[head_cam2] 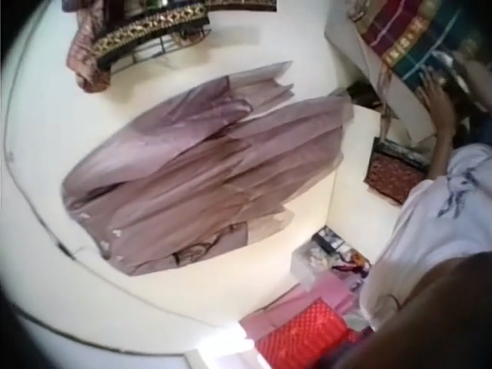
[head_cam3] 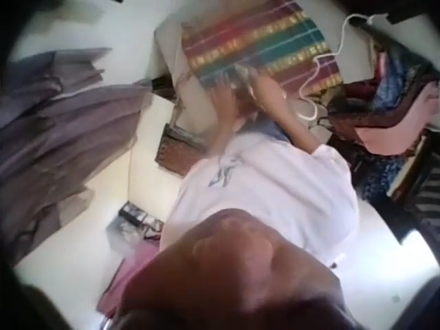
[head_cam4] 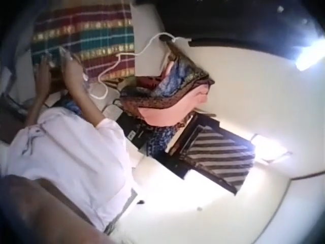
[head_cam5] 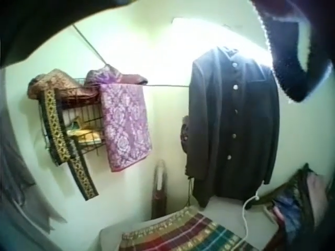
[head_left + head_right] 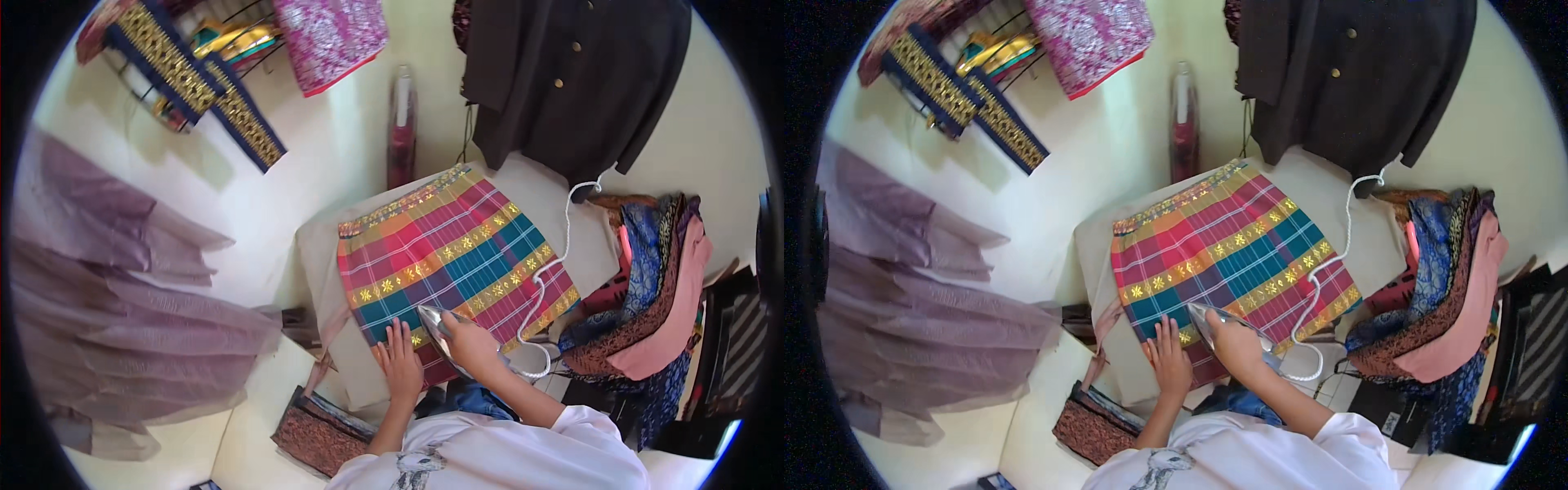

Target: Ironing a patterned garment on a padded surface.

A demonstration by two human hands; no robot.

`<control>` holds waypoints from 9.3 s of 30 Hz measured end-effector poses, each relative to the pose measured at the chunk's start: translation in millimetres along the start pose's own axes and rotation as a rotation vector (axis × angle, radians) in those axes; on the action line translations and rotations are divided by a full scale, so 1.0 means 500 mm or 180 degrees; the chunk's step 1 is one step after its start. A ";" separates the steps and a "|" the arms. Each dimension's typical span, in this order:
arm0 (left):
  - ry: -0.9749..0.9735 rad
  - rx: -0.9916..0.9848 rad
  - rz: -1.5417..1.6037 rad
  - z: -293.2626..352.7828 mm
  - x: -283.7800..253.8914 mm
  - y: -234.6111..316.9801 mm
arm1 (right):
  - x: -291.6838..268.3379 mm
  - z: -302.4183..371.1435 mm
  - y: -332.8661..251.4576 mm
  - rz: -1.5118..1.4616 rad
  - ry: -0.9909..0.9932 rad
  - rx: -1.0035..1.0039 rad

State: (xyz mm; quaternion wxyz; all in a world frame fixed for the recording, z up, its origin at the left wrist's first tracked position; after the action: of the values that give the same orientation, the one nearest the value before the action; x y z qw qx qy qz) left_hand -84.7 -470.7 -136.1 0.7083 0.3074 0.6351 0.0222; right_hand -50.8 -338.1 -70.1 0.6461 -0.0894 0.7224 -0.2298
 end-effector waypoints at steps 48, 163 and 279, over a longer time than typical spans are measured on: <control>-0.0585 0.0115 -0.0981 -0.130 0.203 0.358 | -0.228 0.012 0.450 -0.0423 -0.0021 0.0885; 0.0523 0.0219 0.0626 0.046 -0.010 -0.024 | 0.059 -0.218 -0.052 0.0310 -0.0086 0.0082; 0.0348 -0.0799 -0.0774 -0.057 0.176 0.316 | -0.304 -0.249 0.655 0.0650 0.0210 0.0185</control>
State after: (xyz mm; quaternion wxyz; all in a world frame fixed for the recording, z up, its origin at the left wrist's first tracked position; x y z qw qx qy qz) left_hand -37.2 -294.0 -140.8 0.7030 0.1360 0.6973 0.0322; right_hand -94.4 41.5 -73.6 0.6443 0.0110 0.7416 -0.1864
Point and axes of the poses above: each hand's wrist, its own z-axis away from the middle knuckle, its own x-axis out of the palm, y = z × x, the point moved 5 cm from there along -z, towards the middle knuckle, and after that the axes turned 12 degrees about -x, right-handed, at the moved point
